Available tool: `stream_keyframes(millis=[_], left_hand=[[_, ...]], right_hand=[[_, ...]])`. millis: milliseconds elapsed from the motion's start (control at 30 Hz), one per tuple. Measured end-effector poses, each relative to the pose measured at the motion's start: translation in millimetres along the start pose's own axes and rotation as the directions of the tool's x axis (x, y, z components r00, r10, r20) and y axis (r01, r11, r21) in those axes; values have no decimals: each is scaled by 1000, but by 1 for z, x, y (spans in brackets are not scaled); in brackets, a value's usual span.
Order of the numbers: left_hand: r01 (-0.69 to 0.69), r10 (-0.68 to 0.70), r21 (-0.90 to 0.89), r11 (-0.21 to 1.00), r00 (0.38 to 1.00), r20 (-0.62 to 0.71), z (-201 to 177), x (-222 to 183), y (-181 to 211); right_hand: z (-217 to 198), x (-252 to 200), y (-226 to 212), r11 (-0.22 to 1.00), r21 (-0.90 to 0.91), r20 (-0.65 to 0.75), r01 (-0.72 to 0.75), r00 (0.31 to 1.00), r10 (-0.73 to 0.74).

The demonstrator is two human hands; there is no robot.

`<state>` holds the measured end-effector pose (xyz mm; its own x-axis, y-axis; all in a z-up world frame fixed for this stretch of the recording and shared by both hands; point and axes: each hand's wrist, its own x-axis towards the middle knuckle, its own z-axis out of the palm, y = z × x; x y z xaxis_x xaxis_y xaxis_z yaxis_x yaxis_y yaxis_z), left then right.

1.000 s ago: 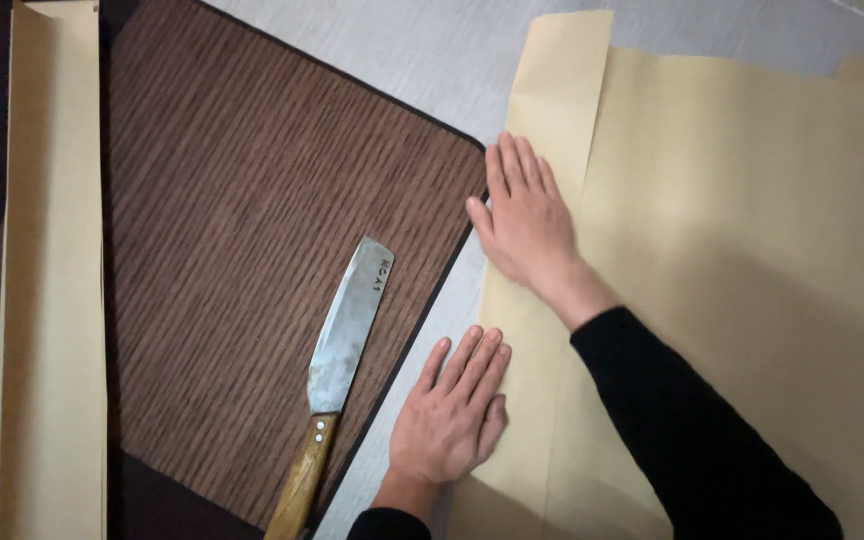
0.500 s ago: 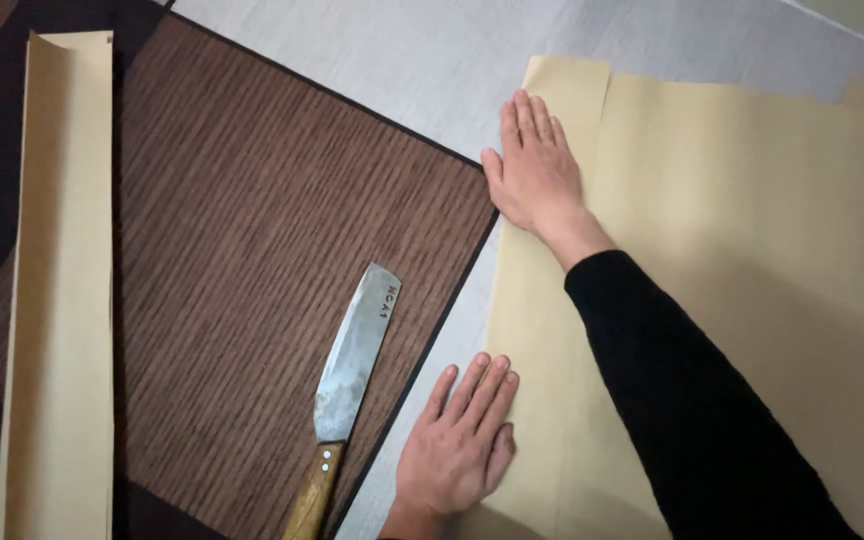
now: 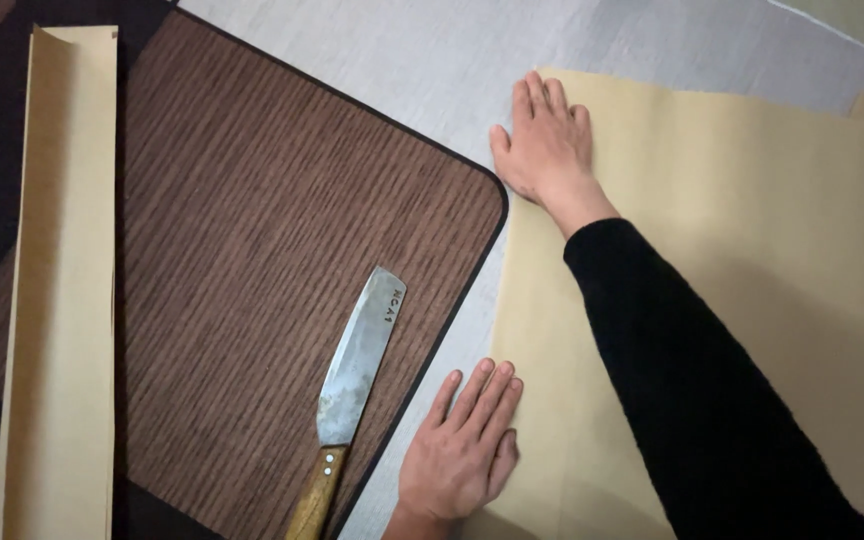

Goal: Cutting strips of paper from a large sheet by folding the edge to create a guide and then slicing along the crease with a knife.

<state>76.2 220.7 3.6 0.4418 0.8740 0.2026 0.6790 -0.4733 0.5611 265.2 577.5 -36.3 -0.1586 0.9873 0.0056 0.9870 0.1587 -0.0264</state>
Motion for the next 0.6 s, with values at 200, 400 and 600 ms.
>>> stream_keyframes(millis=[200, 400, 600], left_hand=[[14, -14, 11, 1000, 1000, 17, 0, 2, 1], [5, -5, -20, 1000, 999, -43, 2, 0, 0], [-40, 42, 31, 999, 997, -59, -3, 1, -1]], right_hand=[[-5, 12, 8, 1000, -11, 42, -15, 999, 16], [-8, 7, -1, 997, 14, 235, -80, 969, 74], [25, -69, -38, 988, 154, -66, -24, 997, 35]])
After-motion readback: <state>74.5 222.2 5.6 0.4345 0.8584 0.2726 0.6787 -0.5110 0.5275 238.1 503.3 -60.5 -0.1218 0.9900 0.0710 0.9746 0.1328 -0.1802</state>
